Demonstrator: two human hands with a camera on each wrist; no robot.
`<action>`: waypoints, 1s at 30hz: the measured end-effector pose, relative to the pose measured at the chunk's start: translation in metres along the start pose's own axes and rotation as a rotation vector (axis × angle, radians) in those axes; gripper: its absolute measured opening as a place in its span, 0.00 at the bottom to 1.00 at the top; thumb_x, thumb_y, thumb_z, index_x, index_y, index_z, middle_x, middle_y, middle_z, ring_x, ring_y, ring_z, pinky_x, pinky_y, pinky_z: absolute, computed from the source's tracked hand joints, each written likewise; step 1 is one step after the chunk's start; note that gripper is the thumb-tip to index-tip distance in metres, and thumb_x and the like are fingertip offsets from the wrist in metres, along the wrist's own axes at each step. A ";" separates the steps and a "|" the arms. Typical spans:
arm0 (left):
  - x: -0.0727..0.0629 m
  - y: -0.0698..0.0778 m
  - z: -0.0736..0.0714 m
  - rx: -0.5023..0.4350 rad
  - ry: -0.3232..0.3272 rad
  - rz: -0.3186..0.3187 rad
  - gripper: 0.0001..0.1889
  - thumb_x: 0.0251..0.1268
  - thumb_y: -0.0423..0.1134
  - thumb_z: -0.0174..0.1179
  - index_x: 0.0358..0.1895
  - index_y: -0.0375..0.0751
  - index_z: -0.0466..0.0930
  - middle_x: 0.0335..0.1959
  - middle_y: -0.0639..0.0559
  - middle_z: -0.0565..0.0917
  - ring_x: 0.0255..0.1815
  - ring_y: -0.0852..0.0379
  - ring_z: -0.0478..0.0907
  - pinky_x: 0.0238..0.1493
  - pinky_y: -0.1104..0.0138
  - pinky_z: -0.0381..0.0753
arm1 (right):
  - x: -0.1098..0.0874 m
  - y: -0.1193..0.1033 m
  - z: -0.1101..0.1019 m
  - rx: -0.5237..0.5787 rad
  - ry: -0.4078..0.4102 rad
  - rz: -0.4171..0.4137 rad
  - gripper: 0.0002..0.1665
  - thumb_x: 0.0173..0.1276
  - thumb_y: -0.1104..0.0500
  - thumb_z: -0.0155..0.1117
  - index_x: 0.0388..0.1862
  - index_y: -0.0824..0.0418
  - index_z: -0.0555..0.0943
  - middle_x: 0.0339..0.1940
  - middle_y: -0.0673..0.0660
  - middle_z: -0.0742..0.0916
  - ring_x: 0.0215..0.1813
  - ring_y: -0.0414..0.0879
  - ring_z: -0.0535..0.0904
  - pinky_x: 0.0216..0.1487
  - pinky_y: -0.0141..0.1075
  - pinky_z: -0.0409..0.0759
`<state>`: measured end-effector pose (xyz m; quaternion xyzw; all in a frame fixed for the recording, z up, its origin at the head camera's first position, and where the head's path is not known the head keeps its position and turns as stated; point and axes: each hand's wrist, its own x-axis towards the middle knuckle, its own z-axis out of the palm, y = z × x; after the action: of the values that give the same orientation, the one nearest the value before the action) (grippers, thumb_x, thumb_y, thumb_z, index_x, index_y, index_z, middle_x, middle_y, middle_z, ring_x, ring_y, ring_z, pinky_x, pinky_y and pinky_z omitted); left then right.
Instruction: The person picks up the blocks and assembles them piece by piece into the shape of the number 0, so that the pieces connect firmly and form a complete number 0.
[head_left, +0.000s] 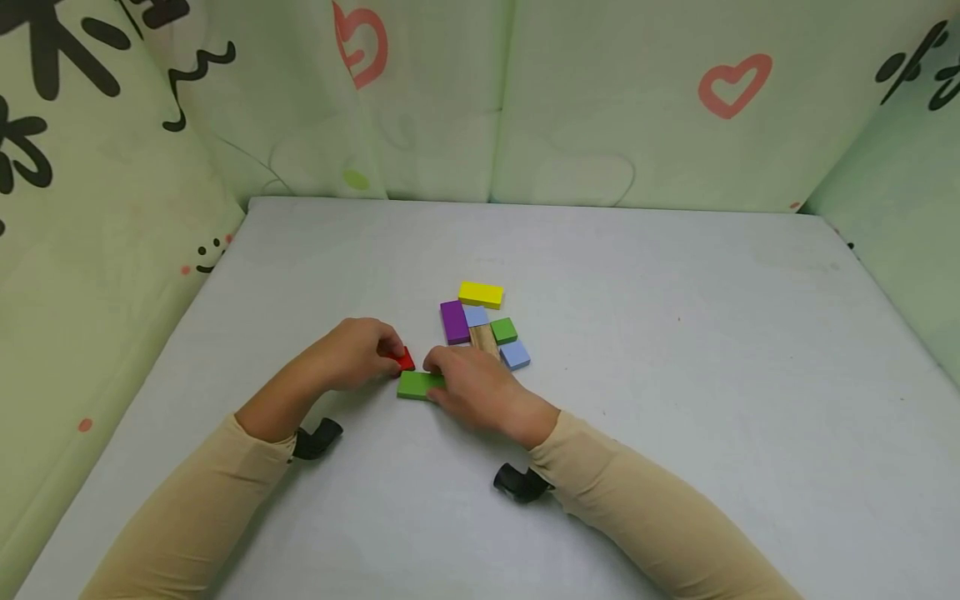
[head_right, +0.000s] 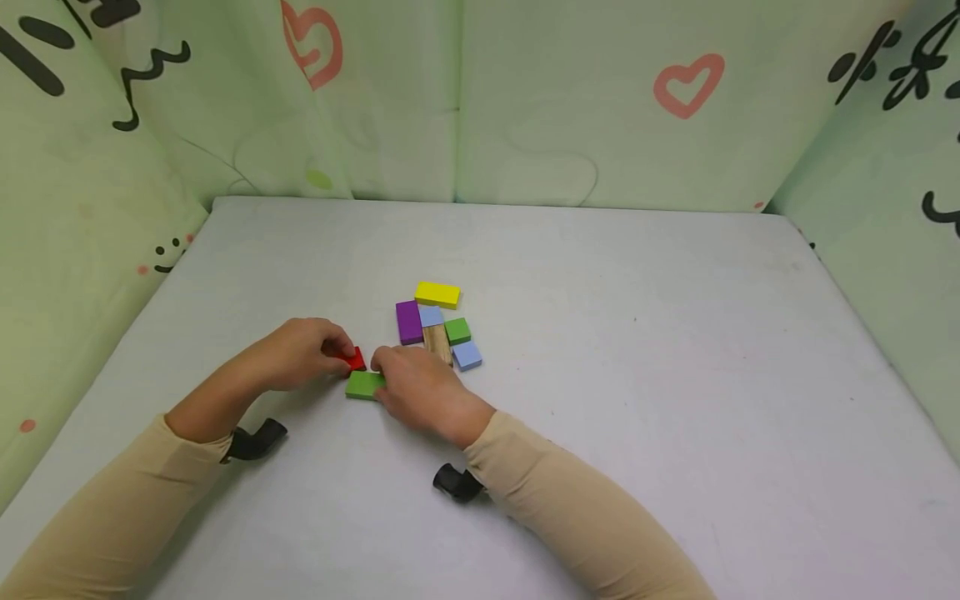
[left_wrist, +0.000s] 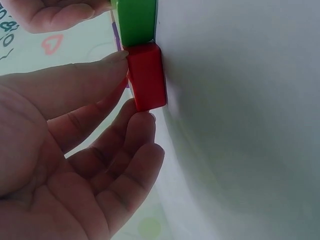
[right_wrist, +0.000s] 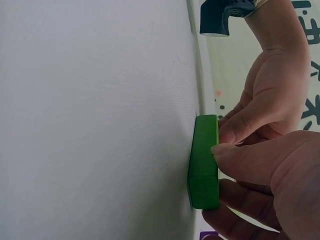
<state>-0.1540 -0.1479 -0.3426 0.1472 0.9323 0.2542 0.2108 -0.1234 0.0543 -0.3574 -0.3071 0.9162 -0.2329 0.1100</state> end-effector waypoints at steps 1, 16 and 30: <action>0.000 0.000 0.000 0.001 0.000 -0.001 0.07 0.65 0.33 0.66 0.43 0.36 0.84 0.40 0.48 0.83 0.44 0.50 0.76 0.48 0.58 0.78 | 0.000 0.000 0.000 0.001 -0.001 0.004 0.17 0.70 0.61 0.67 0.54 0.66 0.79 0.49 0.59 0.86 0.50 0.52 0.80 0.55 0.42 0.78; -0.001 -0.001 0.001 -0.032 -0.034 0.004 0.08 0.63 0.36 0.69 0.43 0.37 0.84 0.39 0.49 0.83 0.38 0.52 0.76 0.36 0.64 0.77 | 0.002 0.000 0.003 0.001 0.014 -0.001 0.17 0.70 0.60 0.67 0.54 0.66 0.79 0.48 0.59 0.86 0.49 0.52 0.81 0.53 0.42 0.79; -0.004 0.005 0.004 0.041 0.004 0.043 0.10 0.62 0.35 0.70 0.44 0.35 0.86 0.41 0.48 0.81 0.46 0.49 0.75 0.45 0.60 0.79 | 0.000 0.000 0.003 0.011 0.014 -0.005 0.18 0.70 0.60 0.67 0.55 0.66 0.78 0.49 0.59 0.86 0.50 0.52 0.81 0.54 0.42 0.79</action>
<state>-0.1483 -0.1433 -0.3415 0.1710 0.9344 0.2400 0.2002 -0.1223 0.0535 -0.3597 -0.3070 0.9149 -0.2402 0.1046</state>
